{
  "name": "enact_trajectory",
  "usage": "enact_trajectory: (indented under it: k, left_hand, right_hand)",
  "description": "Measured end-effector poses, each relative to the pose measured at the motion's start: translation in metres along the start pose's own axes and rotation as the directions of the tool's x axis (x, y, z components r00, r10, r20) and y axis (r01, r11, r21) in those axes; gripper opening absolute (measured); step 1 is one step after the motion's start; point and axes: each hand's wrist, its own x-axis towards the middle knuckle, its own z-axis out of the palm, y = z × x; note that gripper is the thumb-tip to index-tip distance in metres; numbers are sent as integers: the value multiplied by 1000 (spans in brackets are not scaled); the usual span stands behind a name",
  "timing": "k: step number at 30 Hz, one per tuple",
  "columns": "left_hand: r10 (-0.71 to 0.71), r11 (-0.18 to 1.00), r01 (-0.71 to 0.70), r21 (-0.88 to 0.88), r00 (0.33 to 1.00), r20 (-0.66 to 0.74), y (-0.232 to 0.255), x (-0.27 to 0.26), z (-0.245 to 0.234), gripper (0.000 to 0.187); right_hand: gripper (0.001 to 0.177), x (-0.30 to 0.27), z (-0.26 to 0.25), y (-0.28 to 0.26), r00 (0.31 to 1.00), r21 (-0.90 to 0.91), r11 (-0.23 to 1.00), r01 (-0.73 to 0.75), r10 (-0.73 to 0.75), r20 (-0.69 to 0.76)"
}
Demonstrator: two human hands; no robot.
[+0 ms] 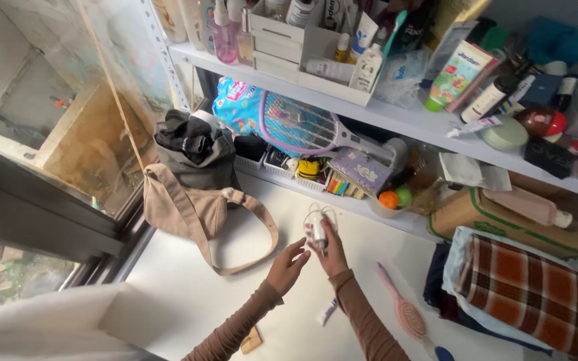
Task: Organizing and arranging various cosmetic and skincare products on a storage shelf.
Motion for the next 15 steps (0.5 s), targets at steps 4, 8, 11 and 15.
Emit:
enact_trajectory:
  k: [4,8,11,15]
  left_hand:
    - [-94,996,94,-3,996,-8,-26,50,-50,60]
    - [-107,988,100,-118,993,-51,-44,76,-89,58]
    - [-126,975,115,-188,991,-48,-58,86,-108,56]
    - [-225,948,224,-228,974,20,-71,93,-120,51]
  right_hand:
    - [46,119,18,-15,979,227,961,158,-182,91]
    - [29,237,17,-7,955,292,918,270,-293,39]
    - [31,283,28,-9,926,366,867,339,-376,31]
    - [83,250,86,-36,870,71,902,426,-388,-304]
